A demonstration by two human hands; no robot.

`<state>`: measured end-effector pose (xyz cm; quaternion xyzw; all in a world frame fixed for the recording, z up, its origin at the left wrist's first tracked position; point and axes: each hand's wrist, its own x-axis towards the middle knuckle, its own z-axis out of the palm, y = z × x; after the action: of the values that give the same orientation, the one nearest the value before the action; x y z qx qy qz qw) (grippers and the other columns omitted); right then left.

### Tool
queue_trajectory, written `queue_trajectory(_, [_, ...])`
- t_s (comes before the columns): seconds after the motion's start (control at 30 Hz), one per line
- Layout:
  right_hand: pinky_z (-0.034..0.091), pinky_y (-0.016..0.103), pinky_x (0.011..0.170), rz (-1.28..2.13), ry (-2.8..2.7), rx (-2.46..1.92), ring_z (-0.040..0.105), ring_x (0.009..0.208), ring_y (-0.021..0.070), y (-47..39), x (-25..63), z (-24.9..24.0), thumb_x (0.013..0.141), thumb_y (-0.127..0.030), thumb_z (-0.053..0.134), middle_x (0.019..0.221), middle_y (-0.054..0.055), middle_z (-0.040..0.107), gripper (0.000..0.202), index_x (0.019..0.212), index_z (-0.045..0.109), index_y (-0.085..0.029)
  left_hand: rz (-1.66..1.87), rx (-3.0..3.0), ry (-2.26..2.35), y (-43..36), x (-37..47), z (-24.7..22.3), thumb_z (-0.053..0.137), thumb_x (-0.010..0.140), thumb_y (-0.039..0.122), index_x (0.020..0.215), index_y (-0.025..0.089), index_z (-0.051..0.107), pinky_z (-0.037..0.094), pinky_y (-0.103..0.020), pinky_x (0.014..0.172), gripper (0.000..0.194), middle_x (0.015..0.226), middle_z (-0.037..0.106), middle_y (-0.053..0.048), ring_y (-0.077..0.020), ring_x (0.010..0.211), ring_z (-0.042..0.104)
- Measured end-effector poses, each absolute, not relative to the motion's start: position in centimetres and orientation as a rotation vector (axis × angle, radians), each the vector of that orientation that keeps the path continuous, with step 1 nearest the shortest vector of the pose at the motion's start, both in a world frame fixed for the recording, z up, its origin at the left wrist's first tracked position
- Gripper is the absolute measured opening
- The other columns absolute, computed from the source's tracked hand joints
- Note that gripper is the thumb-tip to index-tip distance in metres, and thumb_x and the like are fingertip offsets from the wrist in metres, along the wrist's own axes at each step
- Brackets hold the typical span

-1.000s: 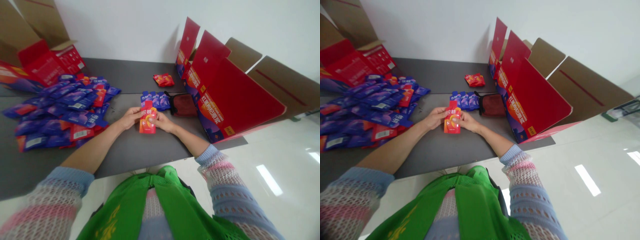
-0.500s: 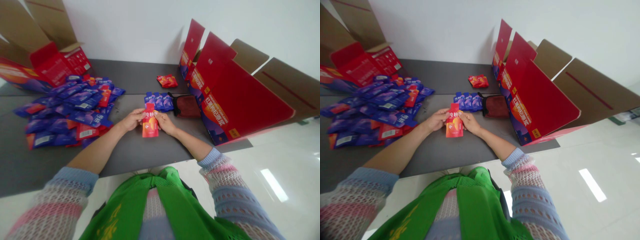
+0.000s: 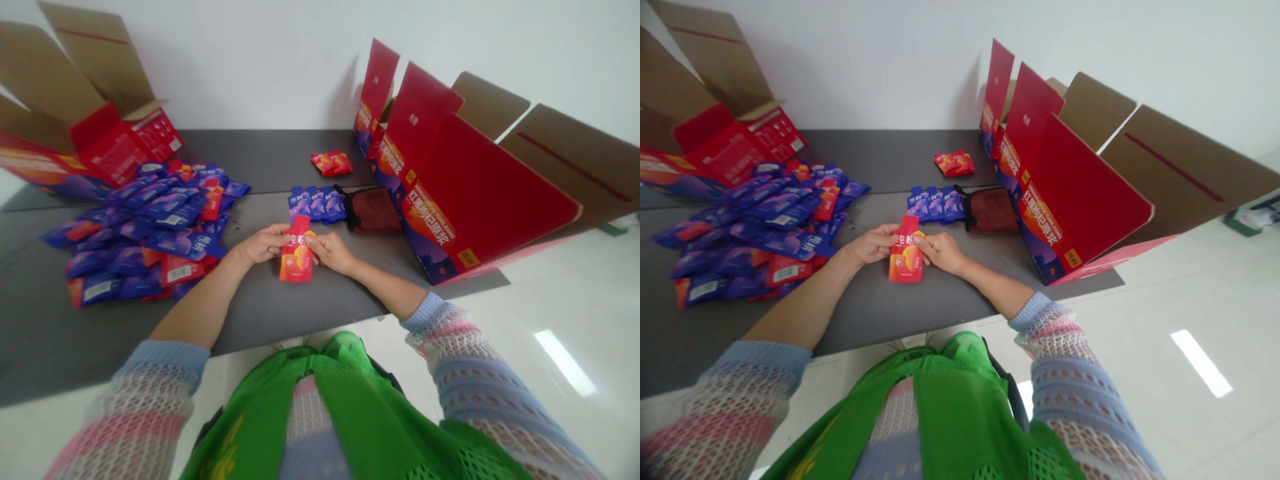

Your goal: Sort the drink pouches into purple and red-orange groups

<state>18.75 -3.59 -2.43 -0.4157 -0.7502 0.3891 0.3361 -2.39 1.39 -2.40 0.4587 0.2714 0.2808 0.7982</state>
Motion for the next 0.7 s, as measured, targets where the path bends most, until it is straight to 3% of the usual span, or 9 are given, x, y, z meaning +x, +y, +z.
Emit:
queue_trajectory(0.1, [0.041,0.020,0.059,0.929,-1.950,-1.120,0.053,0.047,0.0076,-4.20,18.37,-2.36,0.099,-0.068,0.028,0.047,0.001,0.057,0.076,0.049,0.056,-0.017,0.636,0.997,0.601,1.41,-2.65,-2.30,0.090,0.060,0.035,0.068,0.011,0.061,0.015,-0.012,0.035,0.038,0.051,0.048,0.006,0.0019,0.036,0.023])
queue_trajectory(0.27, [0.037,0.021,0.053,0.929,-1.940,-1.208,0.056,0.048,0.0099,-3.82,18.57,-2.55,0.095,-0.073,0.032,0.052,0.002,0.062,0.073,0.057,0.058,-0.017,0.597,1.063,0.569,1.10,-2.39,-1.90,0.091,0.059,0.035,0.079,0.010,0.067,0.016,-0.012,0.036,0.040,0.055,0.053,0.004,0.0012,0.037,0.027])
queue_trajectory(0.4, [0.041,0.021,0.057,0.867,-1.969,-1.169,0.059,0.051,0.0100,-3.93,18.70,-2.53,0.098,-0.069,0.031,0.054,0.003,0.065,0.072,0.058,0.061,-0.017,0.619,1.069,0.560,1.16,-2.43,-1.89,0.091,0.058,0.036,0.068,0.011,0.061,0.014,-0.012,0.036,0.041,0.051,0.049,0.005,0.0018,0.036,0.024])
queue_trajectory(0.57, [0.038,0.021,0.056,0.858,-2.008,-1.187,0.057,0.051,0.0102,-3.45,18.74,-2.72,0.095,-0.071,0.035,0.054,0.002,0.064,0.070,0.058,0.060,-0.017,0.551,1.112,0.564,1.18,-2.71,-2.17,0.090,0.061,0.037,0.080,0.010,0.067,0.029,-0.014,0.039,0.040,0.060,0.059,0.000,-0.0005,0.039,0.033])
queue_trajectory(0.7, [0.036,0.022,0.056,0.897,-1.959,-1.106,0.053,0.053,0.0096,-3.39,18.56,-2.99,0.097,-0.065,0.036,0.057,0.001,0.062,0.067,0.059,0.059,-0.016,0.602,1.092,0.572,1.72,-2.99,-2.46,0.089,0.062,0.036,0.076,0.010,0.065,0.021,-0.012,0.037,0.038,0.053,0.051,0.004,0.0009,0.037,0.027])
